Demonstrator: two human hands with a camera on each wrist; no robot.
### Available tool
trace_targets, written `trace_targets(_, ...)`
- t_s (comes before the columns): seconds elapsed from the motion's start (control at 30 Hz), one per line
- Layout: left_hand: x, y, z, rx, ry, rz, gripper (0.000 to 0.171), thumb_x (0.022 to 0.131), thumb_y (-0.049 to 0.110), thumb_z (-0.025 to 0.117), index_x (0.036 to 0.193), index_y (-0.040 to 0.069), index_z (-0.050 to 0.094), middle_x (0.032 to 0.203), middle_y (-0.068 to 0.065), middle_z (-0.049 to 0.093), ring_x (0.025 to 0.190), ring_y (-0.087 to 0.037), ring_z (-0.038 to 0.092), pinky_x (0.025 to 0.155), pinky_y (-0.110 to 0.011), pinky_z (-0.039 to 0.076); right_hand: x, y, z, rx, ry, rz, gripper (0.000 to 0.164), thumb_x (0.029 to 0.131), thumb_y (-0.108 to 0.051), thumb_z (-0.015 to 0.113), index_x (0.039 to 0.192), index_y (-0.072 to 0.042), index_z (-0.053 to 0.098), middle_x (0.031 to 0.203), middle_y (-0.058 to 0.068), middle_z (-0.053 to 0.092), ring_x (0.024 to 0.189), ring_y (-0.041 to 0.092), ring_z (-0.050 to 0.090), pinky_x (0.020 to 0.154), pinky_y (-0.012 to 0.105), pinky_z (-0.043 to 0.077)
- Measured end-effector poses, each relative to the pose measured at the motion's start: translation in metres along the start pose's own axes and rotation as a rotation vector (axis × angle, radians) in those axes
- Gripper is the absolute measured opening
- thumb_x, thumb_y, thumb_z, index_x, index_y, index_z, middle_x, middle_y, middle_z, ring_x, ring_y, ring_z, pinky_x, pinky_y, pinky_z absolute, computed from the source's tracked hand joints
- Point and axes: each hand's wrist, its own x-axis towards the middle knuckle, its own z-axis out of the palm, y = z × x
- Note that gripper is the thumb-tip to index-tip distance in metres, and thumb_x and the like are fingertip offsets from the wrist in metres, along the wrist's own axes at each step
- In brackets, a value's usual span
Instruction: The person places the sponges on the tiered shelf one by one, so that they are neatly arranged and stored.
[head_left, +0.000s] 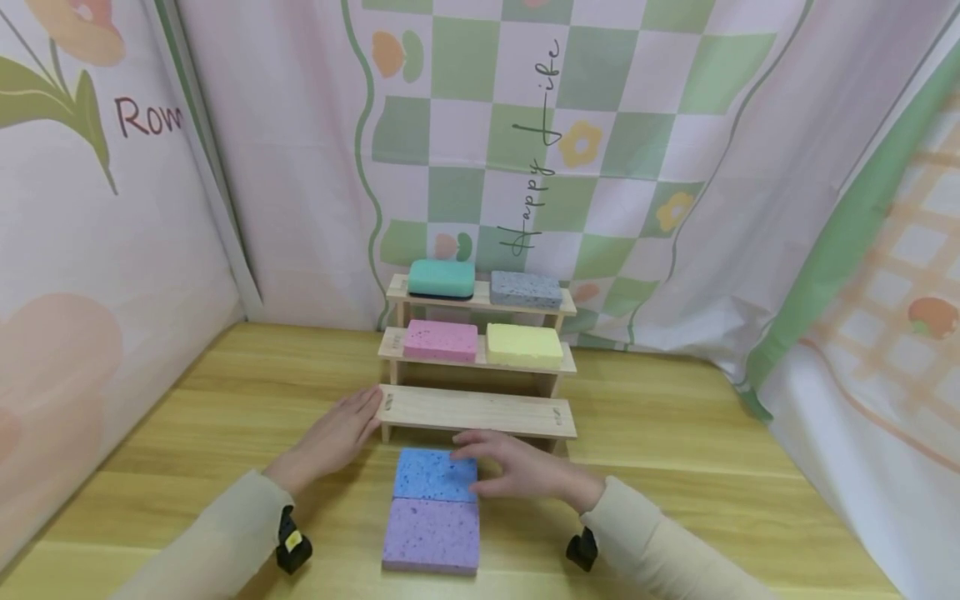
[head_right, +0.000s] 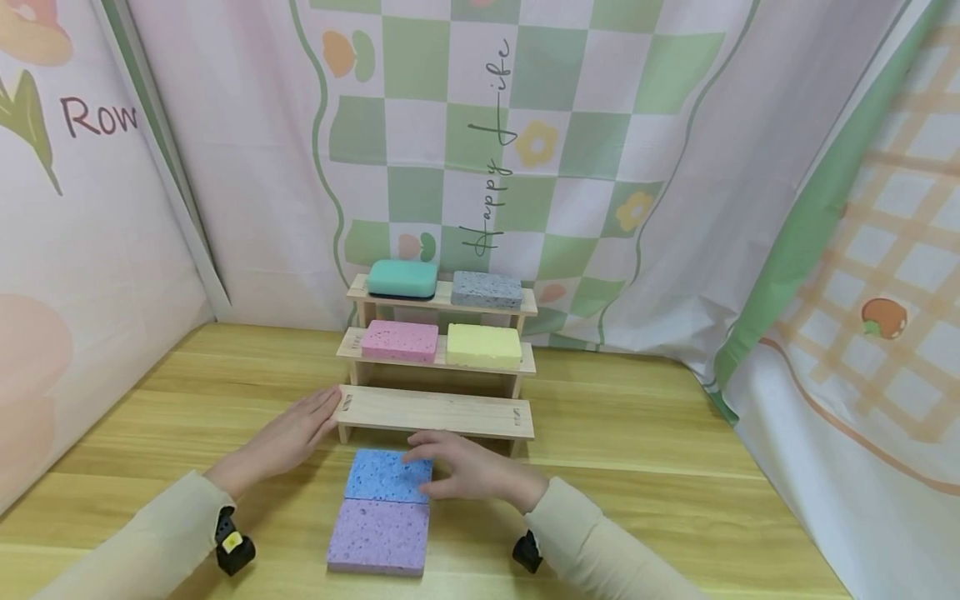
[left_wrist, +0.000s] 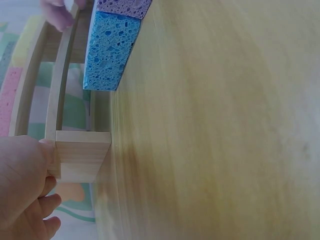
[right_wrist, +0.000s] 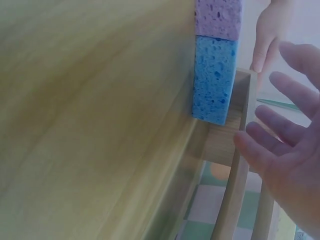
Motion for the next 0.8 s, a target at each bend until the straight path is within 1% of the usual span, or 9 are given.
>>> trace_targets(0.13,0.0001,-0.0004,0.0012,-0.002,-0.004,-0.004,0.048,0.099,0.016,0.041,0.136,-0.013,0.032,0.139,-0.028,0.032,0.127,-0.041,0.032,0.104,-0.051,0.025,-0.0005,0.0011,0.0026,-0.018,-0.059,0.033,0.041,0.087,-0.021,0.064,0.125,-0.008,0.056,0.140,0.017,0.037,0.126,0.030,0.036,0.102,0.042,0.033)
trace_targets(0.23,0.0001,-0.0004,0.0018,-0.002,-0.006,-0.004,0.048,0.100,0.017,0.040,0.136,-0.013,0.031,0.140,-0.028,0.032,0.128,-0.040,0.031,0.104,-0.051,0.025,-0.0007,0.0024,0.0043,-0.023,-0.086,0.048,0.042,0.088,-0.025,0.064,0.126,-0.010,0.055,0.140,0.016,0.037,0.126,0.030,0.036,0.102,0.043,0.033)
trace_targets(0.47,0.0001,-0.0005,0.0016,-0.002,-0.002,0.000,0.048,0.099,0.016,0.040,0.136,-0.013,0.031,0.140,-0.028,0.032,0.128,-0.040,0.031,0.104,-0.051,0.025,-0.0007,0.0052,0.0068,-0.041,-0.099,0.070,0.044,0.088,-0.028,0.063,0.127,-0.010,0.054,0.140,0.014,0.036,0.127,0.029,0.035,0.102,0.042,0.032)
trace_targets(0.8,0.0001,-0.0008,0.0020,0.000,0.001,0.003,0.048,0.099,0.016,0.040,0.136,-0.013,0.031,0.140,-0.028,0.032,0.128,-0.040,0.031,0.104,-0.051,0.025,0.0022,0.0056,0.0078,-0.024,-0.108,0.101,0.050,0.087,-0.028,0.064,0.129,-0.004,0.052,0.140,0.013,0.037,0.127,0.027,0.037,0.103,0.035,0.032)
